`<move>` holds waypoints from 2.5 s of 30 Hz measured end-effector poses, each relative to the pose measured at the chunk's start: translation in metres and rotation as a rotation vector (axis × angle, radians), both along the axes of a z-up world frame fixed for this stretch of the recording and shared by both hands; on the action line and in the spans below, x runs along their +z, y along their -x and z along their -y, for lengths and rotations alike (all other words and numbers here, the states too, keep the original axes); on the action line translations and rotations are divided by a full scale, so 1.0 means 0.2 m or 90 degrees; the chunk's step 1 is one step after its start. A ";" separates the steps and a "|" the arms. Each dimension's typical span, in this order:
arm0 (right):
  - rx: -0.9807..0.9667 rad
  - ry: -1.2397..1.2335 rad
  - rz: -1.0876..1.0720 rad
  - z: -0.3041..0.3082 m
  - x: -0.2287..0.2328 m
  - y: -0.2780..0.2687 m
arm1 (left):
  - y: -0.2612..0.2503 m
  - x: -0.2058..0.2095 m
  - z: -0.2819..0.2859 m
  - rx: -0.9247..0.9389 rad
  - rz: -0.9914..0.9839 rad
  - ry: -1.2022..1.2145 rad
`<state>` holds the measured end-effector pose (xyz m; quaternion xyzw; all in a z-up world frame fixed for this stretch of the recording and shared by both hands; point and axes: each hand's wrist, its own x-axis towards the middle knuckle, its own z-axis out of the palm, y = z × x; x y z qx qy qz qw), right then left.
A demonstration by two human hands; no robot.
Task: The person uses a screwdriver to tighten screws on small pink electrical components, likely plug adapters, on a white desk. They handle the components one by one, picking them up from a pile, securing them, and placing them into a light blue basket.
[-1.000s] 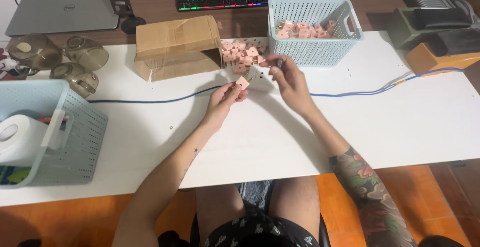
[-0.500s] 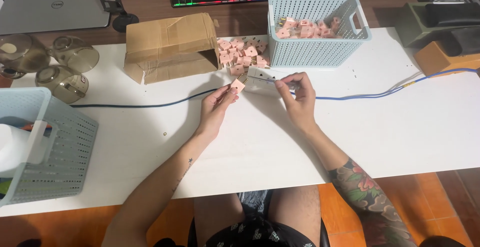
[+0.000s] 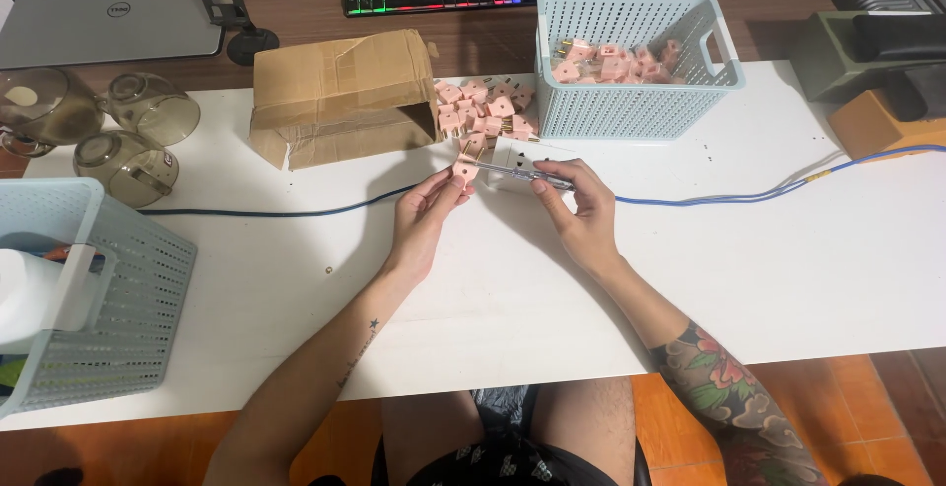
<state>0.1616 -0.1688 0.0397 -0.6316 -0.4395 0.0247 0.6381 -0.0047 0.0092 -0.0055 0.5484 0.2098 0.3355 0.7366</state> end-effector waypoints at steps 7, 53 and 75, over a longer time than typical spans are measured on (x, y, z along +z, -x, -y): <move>-0.016 -0.028 0.083 0.01 0.02 0.03 | -0.02 -0.02 -0.03 0.029 0.020 0.027; -0.101 0.184 0.501 0.01 -0.09 0.02 | 0.02 0.02 0.01 0.101 0.034 -0.091; -0.041 0.241 0.181 -0.05 -0.08 0.08 | 0.01 0.00 0.02 0.131 0.059 -0.230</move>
